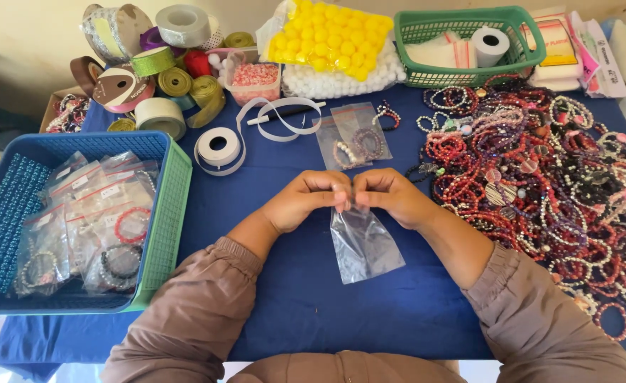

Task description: The person picks up beaded bracelets from a large pile on a table, places them into small plastic bags one by one, and presses the seals of the bags closed.

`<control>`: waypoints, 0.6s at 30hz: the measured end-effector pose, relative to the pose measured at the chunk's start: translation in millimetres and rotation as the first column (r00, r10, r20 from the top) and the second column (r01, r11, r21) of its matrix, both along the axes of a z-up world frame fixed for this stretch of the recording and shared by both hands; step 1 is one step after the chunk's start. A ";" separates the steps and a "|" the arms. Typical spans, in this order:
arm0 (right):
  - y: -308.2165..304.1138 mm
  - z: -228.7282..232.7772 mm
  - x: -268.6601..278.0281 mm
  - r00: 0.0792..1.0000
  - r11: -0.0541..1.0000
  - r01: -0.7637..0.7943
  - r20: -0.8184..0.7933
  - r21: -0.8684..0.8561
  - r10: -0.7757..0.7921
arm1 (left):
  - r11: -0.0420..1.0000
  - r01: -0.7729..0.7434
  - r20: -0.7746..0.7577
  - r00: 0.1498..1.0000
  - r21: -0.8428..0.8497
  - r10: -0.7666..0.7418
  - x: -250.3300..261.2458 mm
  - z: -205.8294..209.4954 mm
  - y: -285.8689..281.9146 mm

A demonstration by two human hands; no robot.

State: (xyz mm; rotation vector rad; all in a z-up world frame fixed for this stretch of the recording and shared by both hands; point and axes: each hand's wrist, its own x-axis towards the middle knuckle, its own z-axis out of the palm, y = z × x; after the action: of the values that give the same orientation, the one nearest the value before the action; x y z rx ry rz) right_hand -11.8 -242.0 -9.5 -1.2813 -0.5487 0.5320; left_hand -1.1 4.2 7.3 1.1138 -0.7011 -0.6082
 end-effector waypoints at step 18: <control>-5.6 12.2 -2.5 0.993 0.995 -0.077 -0.086 0.059 0.082 | 0.981 -0.056 0.095 0.995 0.185 0.039 17.1 -28.5 3.7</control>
State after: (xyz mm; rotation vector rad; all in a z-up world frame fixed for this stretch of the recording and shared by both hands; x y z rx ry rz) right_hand -14.3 -247.6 2.7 -1.1807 -0.5385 0.6324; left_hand 15.9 7.9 -21.2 1.3364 -0.7034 -0.5949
